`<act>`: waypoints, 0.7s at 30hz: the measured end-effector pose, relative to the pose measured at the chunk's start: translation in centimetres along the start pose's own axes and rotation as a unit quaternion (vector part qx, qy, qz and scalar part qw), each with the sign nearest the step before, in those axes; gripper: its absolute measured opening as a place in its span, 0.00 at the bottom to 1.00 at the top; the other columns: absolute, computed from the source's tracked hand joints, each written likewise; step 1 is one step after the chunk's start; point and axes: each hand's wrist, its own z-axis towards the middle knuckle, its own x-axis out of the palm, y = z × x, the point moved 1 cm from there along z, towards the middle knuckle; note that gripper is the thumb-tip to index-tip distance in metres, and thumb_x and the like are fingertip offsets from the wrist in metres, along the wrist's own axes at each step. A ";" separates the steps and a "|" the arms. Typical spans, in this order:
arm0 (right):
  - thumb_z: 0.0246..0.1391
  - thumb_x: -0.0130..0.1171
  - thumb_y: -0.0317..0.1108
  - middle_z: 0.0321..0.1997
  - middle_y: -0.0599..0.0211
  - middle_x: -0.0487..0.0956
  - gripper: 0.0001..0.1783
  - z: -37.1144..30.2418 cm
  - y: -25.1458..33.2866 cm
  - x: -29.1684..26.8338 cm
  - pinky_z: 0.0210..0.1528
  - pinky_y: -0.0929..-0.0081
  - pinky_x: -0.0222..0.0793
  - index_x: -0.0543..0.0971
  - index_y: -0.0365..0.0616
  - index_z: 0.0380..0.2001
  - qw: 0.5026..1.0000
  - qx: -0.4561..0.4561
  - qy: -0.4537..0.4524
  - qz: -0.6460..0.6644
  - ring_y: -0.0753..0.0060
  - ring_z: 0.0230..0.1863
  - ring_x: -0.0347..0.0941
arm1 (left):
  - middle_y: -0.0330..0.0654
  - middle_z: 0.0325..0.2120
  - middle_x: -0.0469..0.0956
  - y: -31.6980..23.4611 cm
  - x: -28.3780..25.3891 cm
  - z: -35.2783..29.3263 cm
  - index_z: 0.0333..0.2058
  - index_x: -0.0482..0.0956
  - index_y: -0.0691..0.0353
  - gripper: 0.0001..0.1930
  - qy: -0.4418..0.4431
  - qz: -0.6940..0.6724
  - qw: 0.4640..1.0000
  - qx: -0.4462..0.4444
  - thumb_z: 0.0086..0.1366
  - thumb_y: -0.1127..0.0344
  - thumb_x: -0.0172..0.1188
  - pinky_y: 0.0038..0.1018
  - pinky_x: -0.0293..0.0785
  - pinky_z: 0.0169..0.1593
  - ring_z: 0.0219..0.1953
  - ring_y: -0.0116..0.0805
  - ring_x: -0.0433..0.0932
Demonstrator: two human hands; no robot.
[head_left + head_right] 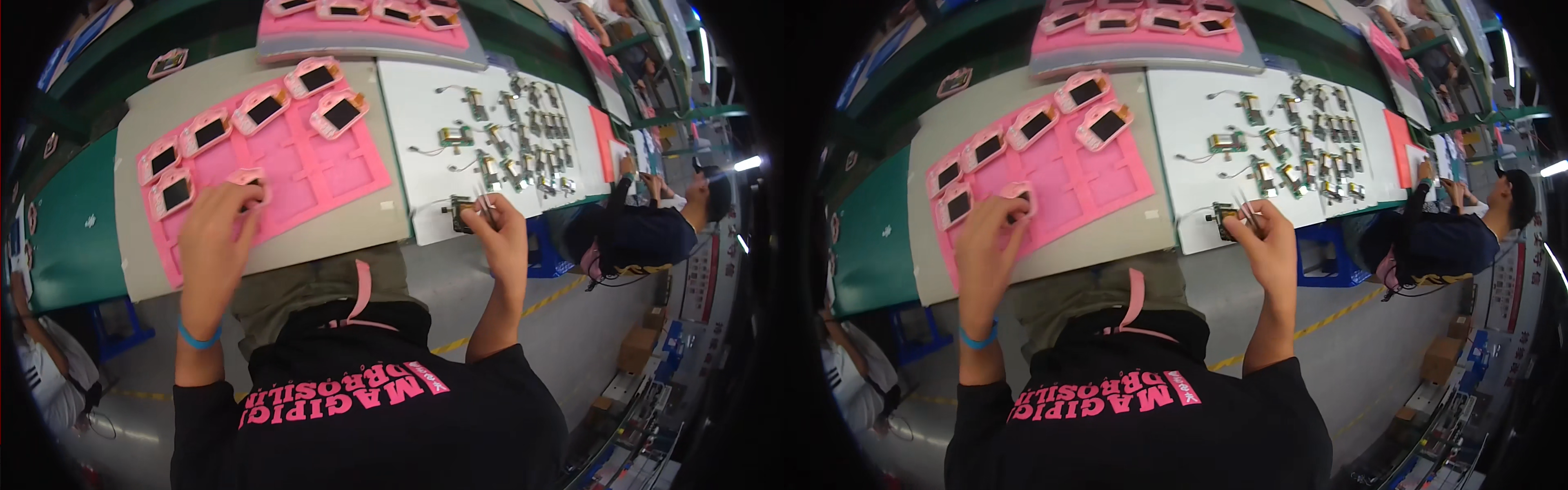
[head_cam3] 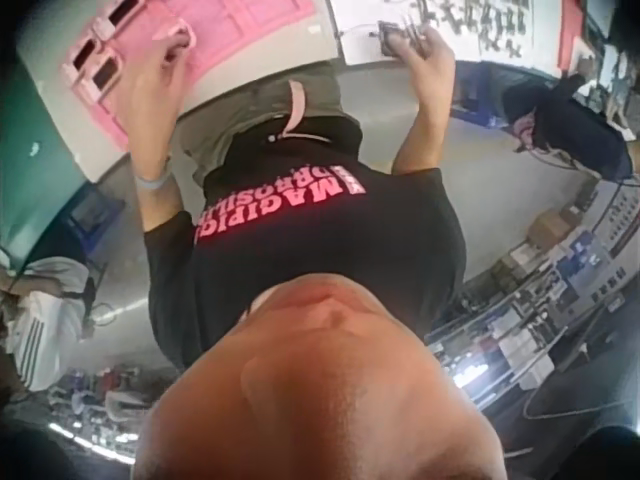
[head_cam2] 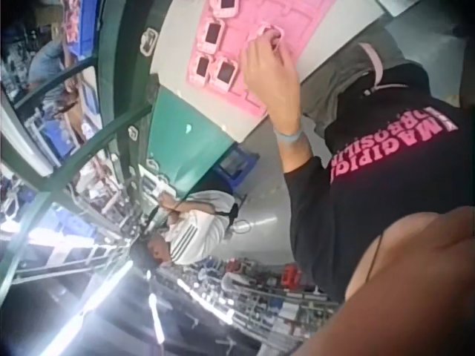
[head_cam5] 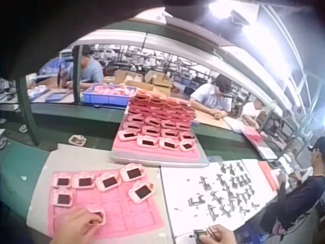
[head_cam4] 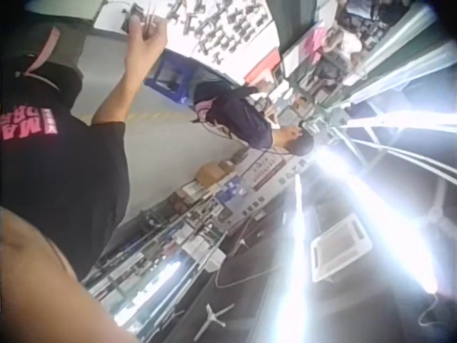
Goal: Assembling small electronic devices by installing components into cases and securing them.
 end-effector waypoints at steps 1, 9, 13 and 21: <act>0.65 0.69 0.28 0.25 0.76 0.75 0.10 -0.4 0.0 0.5 0.25 0.81 0.56 0.81 0.46 0.47 0.997 -0.002 0.014 0.078 0.84 0.22 0.62 | 0.38 0.40 0.84 -0.4 0.4 -0.8 0.46 0.84 0.59 0.14 0.025 -0.009 1.000 0.016 0.60 0.76 0.67 0.33 0.75 0.47 0.42 0.39 0.79; 0.73 0.56 0.22 0.30 0.74 0.76 0.15 -4.3 1.8 13.2 0.23 0.87 0.48 0.72 0.45 0.59 0.817 0.149 0.210 0.515 0.89 0.22 0.56 | 0.39 0.46 0.84 -5.1 1.5 -5.6 0.52 0.84 0.60 0.17 0.057 -0.170 0.975 -0.129 0.64 0.71 0.69 0.32 0.77 0.49 0.43 0.36 0.78; 0.74 0.54 0.22 0.31 0.74 0.76 0.19 -5.8 3.0 17.4 0.26 0.87 0.55 0.73 0.41 0.65 0.828 0.140 0.326 0.434 0.86 0.23 0.62 | 0.38 0.40 0.84 -3.2 4.2 -6.9 0.51 0.83 0.65 0.13 -0.006 -0.460 0.860 -0.222 0.69 0.70 0.66 0.24 0.74 0.41 0.37 0.28 0.77; 0.73 0.53 0.24 0.31 0.74 0.78 0.22 -6.7 3.9 16.3 0.34 0.85 0.62 0.76 0.39 0.68 0.903 0.050 0.354 0.237 0.83 0.29 0.69 | 0.38 0.27 0.84 -0.6 0.4 -6.0 0.46 0.84 0.65 0.10 -0.020 -0.457 0.826 -0.329 0.73 0.66 0.62 0.18 0.69 0.31 0.25 0.24 0.74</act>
